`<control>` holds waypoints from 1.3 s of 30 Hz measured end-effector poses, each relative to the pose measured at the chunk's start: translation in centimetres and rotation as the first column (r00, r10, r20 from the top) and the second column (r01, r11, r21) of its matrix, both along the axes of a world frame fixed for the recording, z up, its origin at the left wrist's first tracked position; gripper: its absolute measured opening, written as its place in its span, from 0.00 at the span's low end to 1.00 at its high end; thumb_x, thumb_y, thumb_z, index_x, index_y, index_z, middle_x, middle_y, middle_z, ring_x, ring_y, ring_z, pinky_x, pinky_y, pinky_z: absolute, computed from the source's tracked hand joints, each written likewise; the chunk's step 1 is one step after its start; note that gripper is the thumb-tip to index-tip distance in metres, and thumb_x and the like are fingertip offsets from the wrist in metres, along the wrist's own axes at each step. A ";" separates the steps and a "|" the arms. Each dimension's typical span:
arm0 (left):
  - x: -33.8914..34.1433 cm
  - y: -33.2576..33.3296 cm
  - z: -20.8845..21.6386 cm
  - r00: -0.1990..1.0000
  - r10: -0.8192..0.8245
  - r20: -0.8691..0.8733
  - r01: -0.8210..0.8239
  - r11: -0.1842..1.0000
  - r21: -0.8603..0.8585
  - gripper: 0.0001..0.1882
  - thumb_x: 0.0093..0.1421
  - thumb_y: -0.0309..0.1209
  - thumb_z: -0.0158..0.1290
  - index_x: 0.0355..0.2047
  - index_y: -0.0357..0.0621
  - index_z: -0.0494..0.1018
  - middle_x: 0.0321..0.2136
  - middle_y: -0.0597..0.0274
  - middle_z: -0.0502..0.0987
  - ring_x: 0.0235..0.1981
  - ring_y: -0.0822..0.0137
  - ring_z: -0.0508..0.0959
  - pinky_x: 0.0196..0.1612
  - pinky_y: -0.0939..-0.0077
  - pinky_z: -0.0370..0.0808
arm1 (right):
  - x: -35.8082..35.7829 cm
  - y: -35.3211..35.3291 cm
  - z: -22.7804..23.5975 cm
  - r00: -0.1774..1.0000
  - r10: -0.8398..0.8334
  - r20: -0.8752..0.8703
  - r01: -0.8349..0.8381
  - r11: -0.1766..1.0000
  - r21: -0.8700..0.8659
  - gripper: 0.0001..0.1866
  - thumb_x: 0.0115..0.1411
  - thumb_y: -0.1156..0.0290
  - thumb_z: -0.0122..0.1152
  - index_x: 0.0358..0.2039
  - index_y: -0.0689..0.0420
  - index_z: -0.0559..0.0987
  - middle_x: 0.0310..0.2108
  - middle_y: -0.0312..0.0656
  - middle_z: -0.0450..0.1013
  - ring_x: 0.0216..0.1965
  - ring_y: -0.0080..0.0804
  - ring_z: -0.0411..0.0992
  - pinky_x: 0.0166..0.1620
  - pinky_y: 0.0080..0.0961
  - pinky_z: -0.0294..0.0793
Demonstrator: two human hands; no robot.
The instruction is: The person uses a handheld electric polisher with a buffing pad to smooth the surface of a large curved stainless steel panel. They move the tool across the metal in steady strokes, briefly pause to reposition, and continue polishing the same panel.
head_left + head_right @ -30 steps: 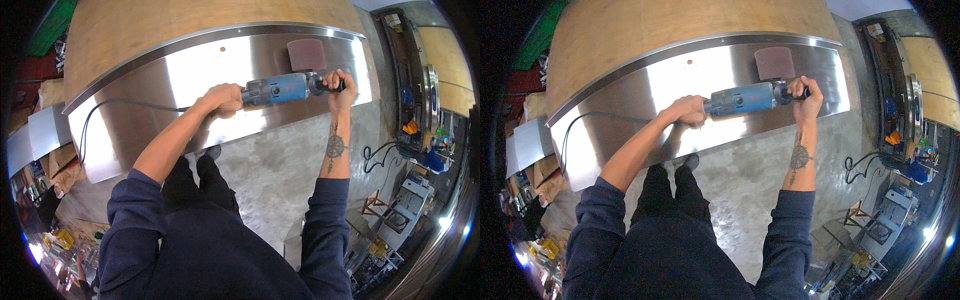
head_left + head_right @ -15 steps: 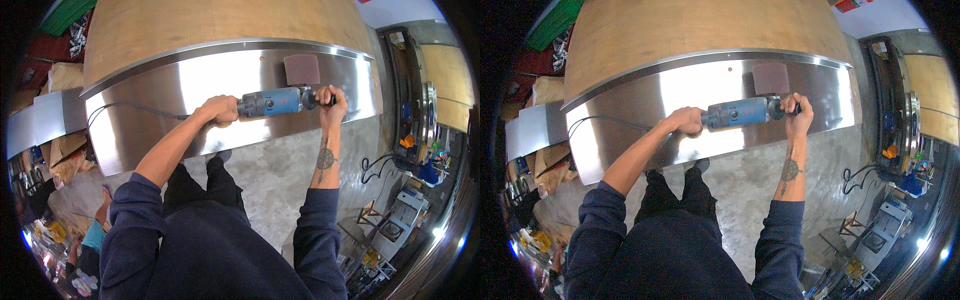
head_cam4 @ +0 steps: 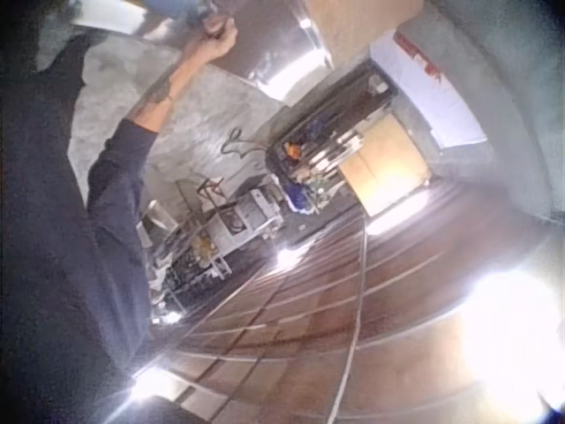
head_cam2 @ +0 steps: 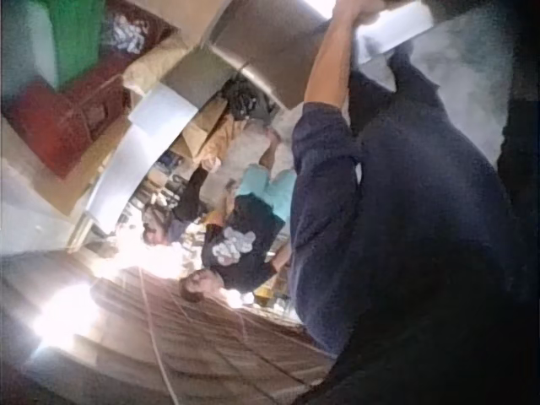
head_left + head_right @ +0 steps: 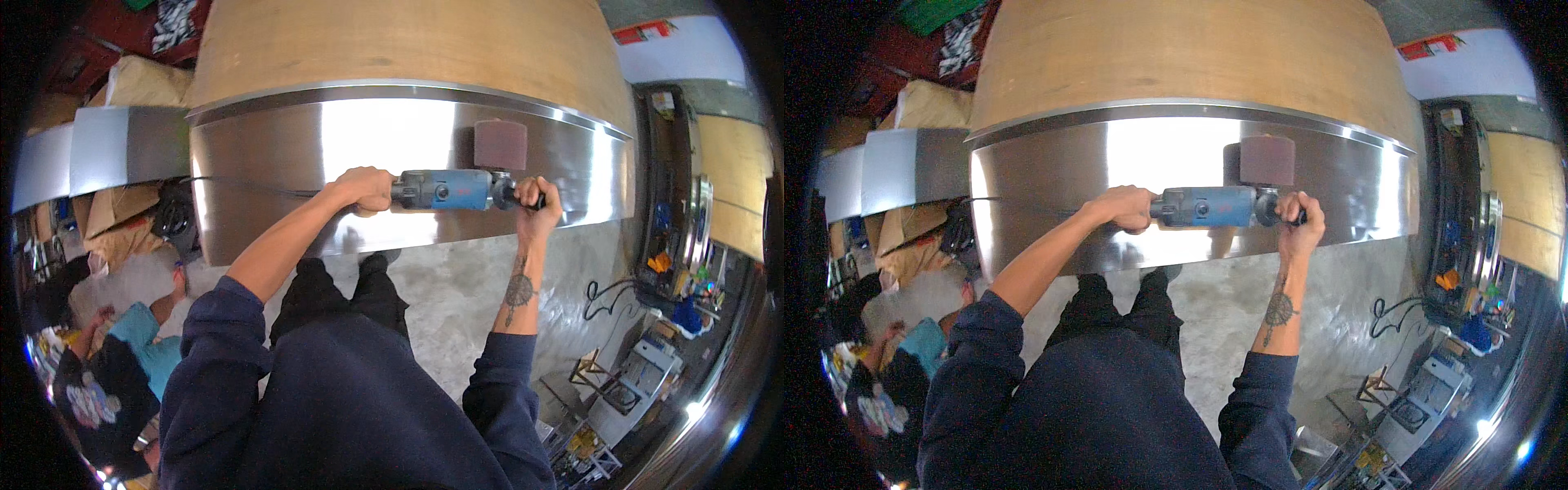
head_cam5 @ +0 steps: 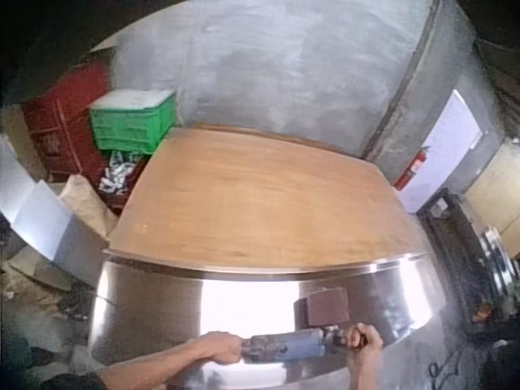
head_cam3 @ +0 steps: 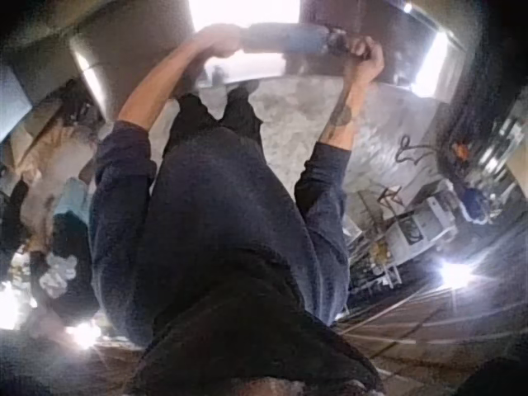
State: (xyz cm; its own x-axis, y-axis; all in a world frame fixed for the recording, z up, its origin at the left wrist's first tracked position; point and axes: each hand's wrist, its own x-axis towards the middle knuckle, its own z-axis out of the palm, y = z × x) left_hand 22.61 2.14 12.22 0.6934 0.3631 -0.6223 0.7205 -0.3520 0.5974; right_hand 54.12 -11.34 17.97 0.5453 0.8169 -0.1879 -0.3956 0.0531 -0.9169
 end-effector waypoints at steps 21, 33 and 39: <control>-1.2 3.1 11.9 0.986 -0.034 -0.160 0.030 0.999 -0.024 0.31 0.45 0.29 0.55 0.54 0.43 0.79 0.35 0.39 0.83 0.37 0.43 0.84 0.40 0.51 0.79 | -1.7 1.9 9.7 0.999 0.022 -0.041 -0.023 0.999 -0.038 0.20 0.64 0.66 0.53 0.15 0.57 0.69 0.17 0.38 0.62 0.25 0.33 0.64 0.38 0.36 0.66; -2.7 3.3 17.0 0.983 -0.031 -0.180 0.034 0.999 0.012 0.31 0.45 0.32 0.60 0.53 0.42 0.78 0.40 0.37 0.83 0.46 0.40 0.82 0.48 0.48 0.78 | -2.4 3.0 16.8 0.998 0.065 -0.026 -0.066 0.997 -0.048 0.20 0.64 0.67 0.52 0.15 0.59 0.69 0.17 0.41 0.64 0.25 0.33 0.64 0.37 0.34 0.67; -3.2 3.8 22.7 0.985 -0.011 -0.174 0.015 1.000 0.023 0.32 0.46 0.34 0.61 0.54 0.40 0.78 0.41 0.37 0.82 0.46 0.39 0.81 0.49 0.48 0.77 | -2.9 3.6 20.7 0.992 0.122 -0.018 -0.123 0.991 -0.051 0.20 0.64 0.65 0.52 0.15 0.57 0.68 0.18 0.39 0.62 0.26 0.33 0.63 0.39 0.34 0.66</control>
